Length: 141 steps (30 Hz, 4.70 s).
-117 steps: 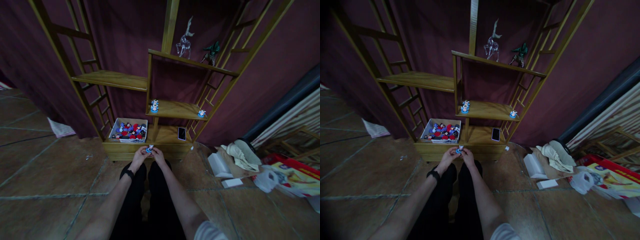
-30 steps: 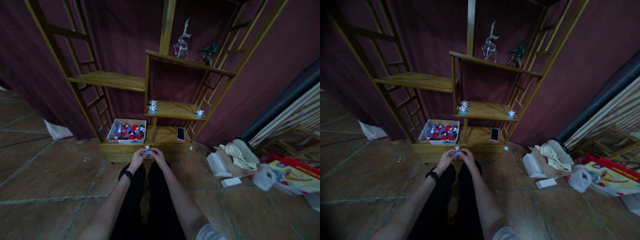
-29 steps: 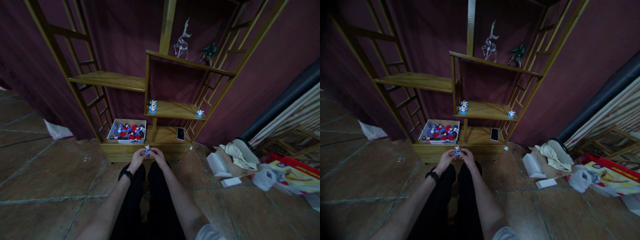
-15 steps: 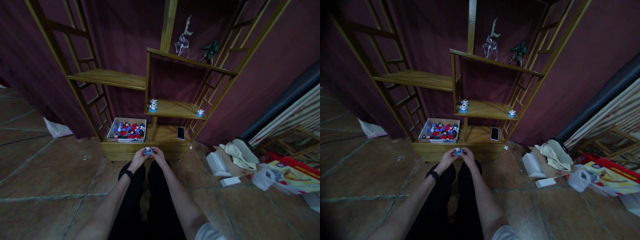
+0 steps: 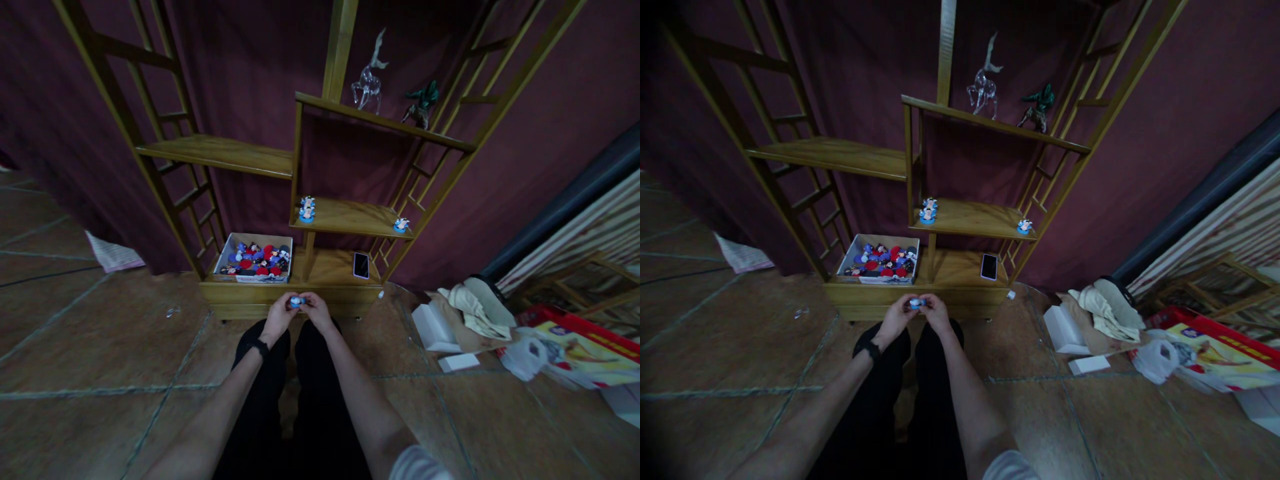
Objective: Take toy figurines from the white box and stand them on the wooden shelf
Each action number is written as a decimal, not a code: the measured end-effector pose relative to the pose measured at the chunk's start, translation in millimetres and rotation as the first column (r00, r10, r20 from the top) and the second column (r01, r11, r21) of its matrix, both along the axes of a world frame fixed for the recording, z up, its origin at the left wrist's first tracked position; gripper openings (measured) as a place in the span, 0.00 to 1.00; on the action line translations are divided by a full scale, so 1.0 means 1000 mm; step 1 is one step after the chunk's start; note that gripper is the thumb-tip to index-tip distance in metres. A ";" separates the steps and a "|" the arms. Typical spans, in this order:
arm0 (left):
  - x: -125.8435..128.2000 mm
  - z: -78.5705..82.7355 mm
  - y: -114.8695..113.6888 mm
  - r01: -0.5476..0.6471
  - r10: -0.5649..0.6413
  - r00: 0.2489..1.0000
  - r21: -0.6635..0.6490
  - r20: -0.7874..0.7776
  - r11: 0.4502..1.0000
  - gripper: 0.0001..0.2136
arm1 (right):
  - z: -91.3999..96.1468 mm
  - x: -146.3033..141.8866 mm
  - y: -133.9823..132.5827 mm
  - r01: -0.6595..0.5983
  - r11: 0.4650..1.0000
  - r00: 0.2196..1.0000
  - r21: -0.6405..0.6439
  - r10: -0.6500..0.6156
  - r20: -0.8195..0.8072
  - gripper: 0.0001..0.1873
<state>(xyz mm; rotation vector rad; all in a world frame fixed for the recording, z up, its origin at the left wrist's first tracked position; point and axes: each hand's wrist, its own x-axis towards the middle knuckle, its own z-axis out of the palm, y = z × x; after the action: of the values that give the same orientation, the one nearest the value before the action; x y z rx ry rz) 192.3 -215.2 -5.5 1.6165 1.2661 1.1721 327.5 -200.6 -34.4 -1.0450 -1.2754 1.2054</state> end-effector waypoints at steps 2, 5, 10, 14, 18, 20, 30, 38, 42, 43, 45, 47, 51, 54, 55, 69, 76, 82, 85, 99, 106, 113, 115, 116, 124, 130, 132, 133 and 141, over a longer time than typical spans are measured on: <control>0.001 0.000 -0.001 0.004 -0.001 0.998 0.036 -0.065 0.999 0.14 | 0.002 -0.001 -0.001 -0.005 1.000 1.000 0.014 0.005 0.011 0.13; 0.002 0.002 -0.005 -0.010 0.030 0.980 0.101 -0.194 0.995 0.13 | 0.004 -0.002 -0.003 -0.006 1.000 0.999 0.028 0.005 0.039 0.12; 0.001 0.013 -0.015 0.007 0.061 0.904 0.158 -0.424 0.987 0.14 | 0.004 -0.002 -0.006 0.020 0.999 0.982 0.038 -0.027 0.187 0.12; -0.003 0.025 -0.018 0.088 0.031 0.799 0.168 -0.600 0.982 0.14 | 0.006 -0.001 -0.008 0.063 0.996 0.941 0.058 -0.079 0.330 0.15; -0.009 0.034 -0.017 0.186 0.017 0.691 0.201 -0.722 0.962 0.15 | 0.010 -0.002 -0.012 0.111 0.990 0.898 0.091 -0.139 0.417 0.19; -0.012 0.035 -0.016 0.233 0.020 0.655 0.228 -0.755 0.945 0.17 | 0.012 -0.003 -0.014 0.128 0.987 0.881 0.102 -0.160 0.446 0.20; -0.016 0.036 -0.020 0.368 0.094 0.494 0.306 -0.864 0.878 0.22 | 0.017 -0.004 -0.025 0.169 0.974 0.840 0.149 -0.221 0.495 0.22; -0.014 0.036 -0.024 0.376 0.097 0.459 0.292 -0.883 0.880 0.22 | 0.022 -0.002 -0.029 0.155 0.979 0.853 0.133 -0.200 0.483 0.23; -0.014 0.037 -0.024 0.372 0.064 0.472 0.265 -0.879 0.890 0.21 | 0.027 -0.002 -0.030 0.137 0.983 0.856 0.122 -0.179 0.484 0.22; -0.015 0.038 -0.024 0.370 0.052 0.481 0.257 -0.875 0.893 0.21 | 0.027 -0.002 -0.031 0.134 0.984 0.856 0.114 -0.173 0.488 0.22; -0.014 0.039 -0.025 0.361 0.026 0.513 0.243 -0.858 0.900 0.21 | 0.028 -0.002 -0.030 0.127 0.987 0.854 0.100 -0.160 0.494 0.21; -0.014 0.040 -0.025 0.339 0.008 0.550 0.232 -0.835 0.912 0.21 | 0.026 -0.002 -0.030 0.121 0.989 0.853 0.089 -0.150 0.500 0.22; -0.014 0.038 -0.024 0.244 -0.009 0.630 0.186 -0.776 0.952 0.19 | 0.023 -0.005 -0.028 0.126 0.988 0.849 0.088 -0.153 0.506 0.21; -0.015 0.033 -0.019 0.151 -0.020 0.739 0.137 -0.674 0.979 0.16 | 0.022 -0.007 -0.026 0.124 0.986 0.837 0.107 -0.162 0.523 0.17; -0.015 0.031 -0.016 0.121 -0.019 0.785 0.123 -0.620 0.985 0.15 | 0.023 -0.007 -0.026 0.127 0.985 0.831 0.113 -0.168 0.530 0.15; -0.018 0.021 0.015 0.203 -0.010 0.919 -0.451 0.394 0.869 0.12 | 0.030 -0.009 -0.028 0.181 0.976 0.913 0.120 -0.212 0.349 0.12; -0.021 0.030 0.018 0.329 0.025 0.857 -0.582 0.515 0.743 0.09 | 0.032 -0.010 -0.027 0.202 0.973 0.942 0.115 -0.225 0.247 0.12; -0.020 0.031 0.022 0.372 0.026 0.836 -0.601 0.548 0.707 0.09 | 0.035 -0.007 -0.023 0.221 0.964 0.943 0.151 -0.250 0.220 0.11; -0.020 0.033 0.023 0.390 0.000 0.842 -0.610 0.539 0.690 0.10 | 0.035 -0.004 -0.020 0.195 0.967 0.953 0.164 -0.227 0.203 0.09; -0.020 0.032 0.021 0.318 0.077 0.832 -0.587 0.550 0.745 0.11 | 0.036 -0.005 -0.020 0.291 0.952 0.920 0.094 -0.305 0.246 0.05; -0.030 0.027 0.017 0.317 0.009 0.850 -0.525 0.527 0.790 0.09 | 0.052 -0.009 -0.019 0.154 0.981 0.938 0.118 -0.183 0.296 0.03; -0.031 0.027 0.015 0.270 0.110 0.776 -0.485 0.621 0.832 0.06 | 0.061 -0.013 0.004 -0.048 0.995 0.959 0.088 0.021 0.282 0.05; -0.030 0.027 0.016 0.241 0.163 0.759 -0.505 0.630 0.829 0.06 | 0.056 -0.013 0.009 -0.080 0.997 0.966 0.023 0.071 0.250 0.06; -0.029 0.026 0.017 0.227 0.190 0.757 -0.524 0.625 0.821 0.06 | 0.052 -0.012 0.012 -0.087 0.996 0.971 -0.011 0.087 0.221 0.07; -0.015 0.017 0.040 0.237 0.285 0.747 -0.642 0.600 0.729 0.05 | 0.032 0.000 0.035 -0.084 0.993 0.991 -0.088 0.092 0.097 0.11; 0.004 0.033 0.063 0.191 0.357 0.743 -0.692 0.565 0.697 0.07 | 0.040 0.020 0.050 -0.035 0.996 0.985 0.080 0.021 0.170 0.11; 0.006 0.038 0.072 0.217 0.345 0.749 -0.702 0.565 0.679 0.06 | 0.043 0.023 0.055 -0.040 0.991 0.987 0.129 0.019 0.161 0.13; 0.005 0.039 0.075 0.231 0.338 0.754 -0.709 0.563 0.666 0.05 | 0.043 0.023 0.059 -0.059 0.988 0.989 0.140 0.038 0.146 0.15; -0.021 0.033 0.110 0.381 0.248 0.793 -0.772 0.556 0.509 0.02 | 0.035 0.012 0.091 -0.271 0.963 0.960 -0.006 0.270 0.074 0.20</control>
<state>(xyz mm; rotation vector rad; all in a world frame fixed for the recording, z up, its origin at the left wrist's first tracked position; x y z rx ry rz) 171.7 -105.3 27.6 0.4259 1.0316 0.6702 339.2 -109.6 0.6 -0.9404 -1.5157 1.3777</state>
